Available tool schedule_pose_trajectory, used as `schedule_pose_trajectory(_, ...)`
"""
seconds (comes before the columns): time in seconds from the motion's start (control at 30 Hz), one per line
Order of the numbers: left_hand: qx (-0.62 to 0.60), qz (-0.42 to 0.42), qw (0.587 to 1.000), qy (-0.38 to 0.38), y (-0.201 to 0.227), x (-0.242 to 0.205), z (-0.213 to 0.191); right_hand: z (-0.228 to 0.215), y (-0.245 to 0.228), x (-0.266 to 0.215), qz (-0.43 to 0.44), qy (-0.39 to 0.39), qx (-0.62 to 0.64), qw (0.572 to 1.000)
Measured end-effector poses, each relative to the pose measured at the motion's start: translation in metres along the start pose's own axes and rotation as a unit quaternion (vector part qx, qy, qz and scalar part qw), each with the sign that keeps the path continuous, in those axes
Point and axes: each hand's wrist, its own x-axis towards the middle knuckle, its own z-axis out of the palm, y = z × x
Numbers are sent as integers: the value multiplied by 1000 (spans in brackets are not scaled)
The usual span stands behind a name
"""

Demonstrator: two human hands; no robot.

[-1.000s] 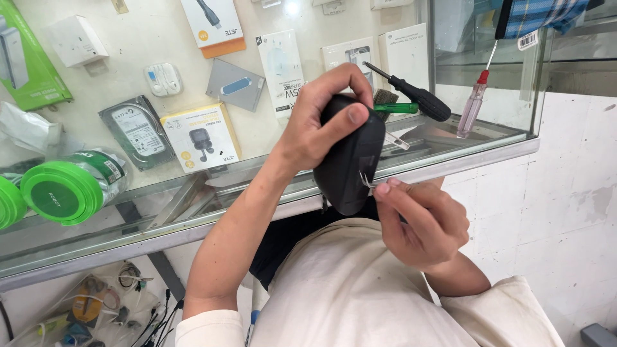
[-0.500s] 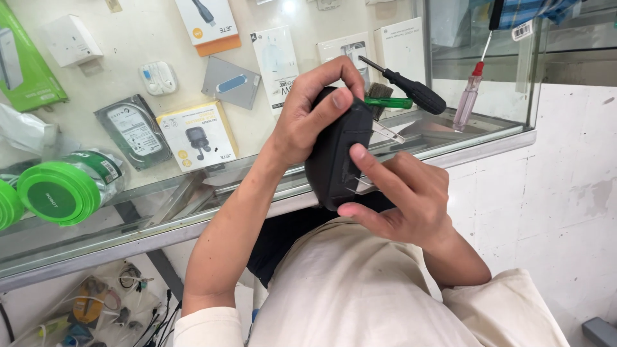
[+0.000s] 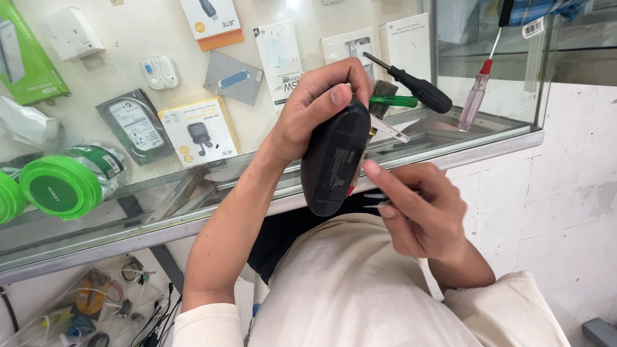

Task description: Disassembling a portable Bluetooth speaker using a screwdriver and prying tool

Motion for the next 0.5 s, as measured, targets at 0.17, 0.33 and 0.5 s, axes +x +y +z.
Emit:
schedule_pose_trajectory(0.17, -2, -6, 1000, -8, 2, 0, -1, 1, -5, 13, 24, 72, 5, 997)
schedule_pose_trajectory(0.33, -4, -12, 1000, -22, 3, 0, 0, 1, -6, 22, 17, 87, -2, 996)
schedule_pose_trajectory(0.5, 6, -12, 999, -31, -1, 0, -2, 1, -4, 24, -3, 100, -31, 995)
